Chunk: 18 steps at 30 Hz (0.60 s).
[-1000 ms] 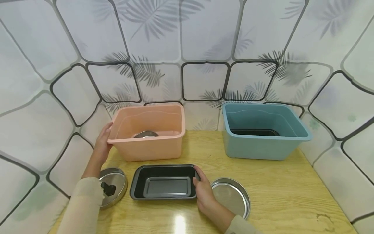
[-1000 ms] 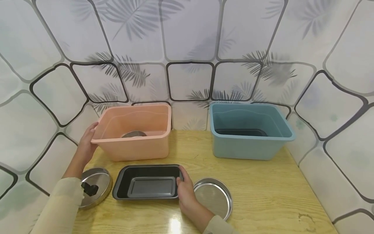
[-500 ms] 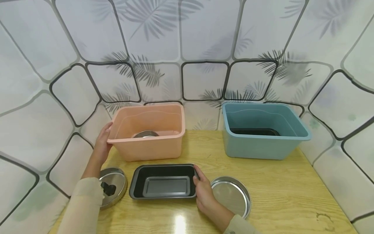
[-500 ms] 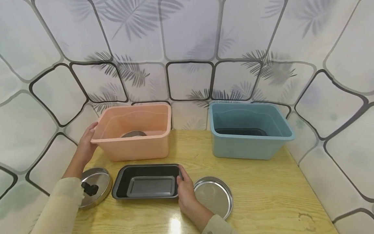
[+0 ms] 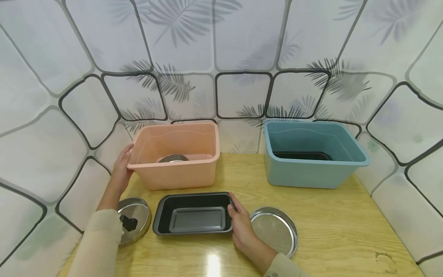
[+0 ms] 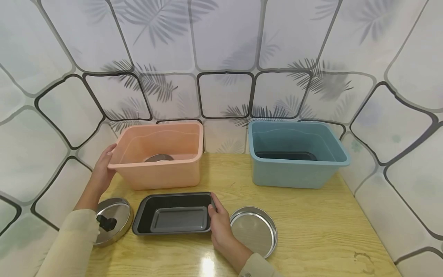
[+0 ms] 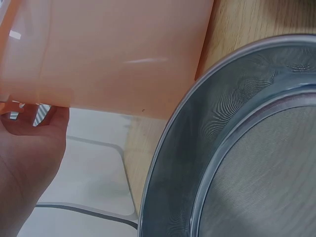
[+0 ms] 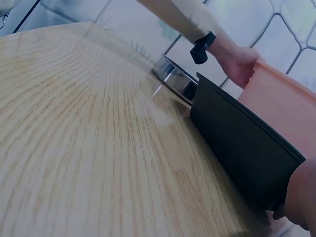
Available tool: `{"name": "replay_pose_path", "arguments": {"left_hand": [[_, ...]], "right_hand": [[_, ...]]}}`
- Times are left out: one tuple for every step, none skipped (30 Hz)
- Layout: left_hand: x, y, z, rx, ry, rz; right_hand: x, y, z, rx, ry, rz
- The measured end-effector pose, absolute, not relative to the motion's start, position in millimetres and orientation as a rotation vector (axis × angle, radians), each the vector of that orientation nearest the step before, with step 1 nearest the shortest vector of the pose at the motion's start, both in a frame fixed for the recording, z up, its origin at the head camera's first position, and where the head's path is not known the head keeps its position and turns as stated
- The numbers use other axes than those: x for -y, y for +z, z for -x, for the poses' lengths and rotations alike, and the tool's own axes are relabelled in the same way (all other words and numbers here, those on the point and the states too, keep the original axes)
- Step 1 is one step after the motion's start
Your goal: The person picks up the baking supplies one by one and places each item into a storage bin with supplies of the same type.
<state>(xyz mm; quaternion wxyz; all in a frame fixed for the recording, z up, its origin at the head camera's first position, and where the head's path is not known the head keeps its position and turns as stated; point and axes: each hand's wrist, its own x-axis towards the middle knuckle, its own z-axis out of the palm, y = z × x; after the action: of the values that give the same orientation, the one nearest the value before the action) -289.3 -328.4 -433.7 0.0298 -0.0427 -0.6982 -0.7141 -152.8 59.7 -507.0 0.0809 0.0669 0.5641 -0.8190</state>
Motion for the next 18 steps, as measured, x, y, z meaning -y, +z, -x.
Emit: {"name": "replay_pose_path", "arguments": {"left_hand": [[328, -433, 289, 2.147, -2.207, 0.137], [328, -433, 289, 2.146, -2.208, 0.140], [328, -433, 289, 2.145, -2.208, 0.141], [328, -433, 289, 2.152, -2.198, 0.139], [328, -434, 289, 2.153, -2.196, 0.140], [329, -434, 289, 2.152, -2.195, 0.144], [329, -434, 289, 2.152, -2.194, 0.146], [329, -435, 289, 2.156, -2.190, 0.144], [329, -435, 289, 2.149, -2.197, 0.147], [329, -435, 289, 2.141, -2.203, 0.152], [329, -435, 289, 2.131, -2.212, 0.158], [328, -435, 289, 2.124, -2.215, 0.162], [328, -435, 289, 2.121, -2.216, 0.161], [328, -435, 289, 2.115, -2.219, 0.165], [328, -436, 289, 2.101, -2.231, 0.169], [328, -436, 289, 2.092, -2.238, 0.173], [328, -436, 289, 2.098, -2.232, 0.173], [329, -437, 290, 2.097, -2.232, 0.172]], "right_hand": [[-60, -506, 152, -1.684, -2.449, -0.198], [-60, -506, 152, -1.679, -2.451, -0.202], [-60, -505, 152, -1.682, -2.449, -0.201], [-60, -505, 152, -1.683, -2.448, -0.204], [-60, -504, 152, -1.689, -2.445, -0.205], [-60, -504, 152, -1.690, -2.446, -0.209], [-60, -503, 152, -1.694, -2.445, -0.211], [-60, -503, 152, -1.699, -2.443, -0.216], [-61, -502, 152, -1.704, -2.443, -0.218], [-61, -501, 152, -1.711, -2.441, -0.221], [-62, -500, 152, -1.717, -2.438, -0.218], [-62, -498, 152, -1.717, -2.439, -0.218], [-63, -497, 153, -1.724, -2.437, -0.216], [-64, -495, 153, -1.723, -2.440, -0.215], [-66, -493, 153, -1.720, -2.444, -0.210], [-67, -491, 153, -1.715, -2.450, -0.206], [-68, -490, 153, -1.705, -2.458, -0.200], [-70, -488, 153, -1.697, -2.462, -0.198]]}}
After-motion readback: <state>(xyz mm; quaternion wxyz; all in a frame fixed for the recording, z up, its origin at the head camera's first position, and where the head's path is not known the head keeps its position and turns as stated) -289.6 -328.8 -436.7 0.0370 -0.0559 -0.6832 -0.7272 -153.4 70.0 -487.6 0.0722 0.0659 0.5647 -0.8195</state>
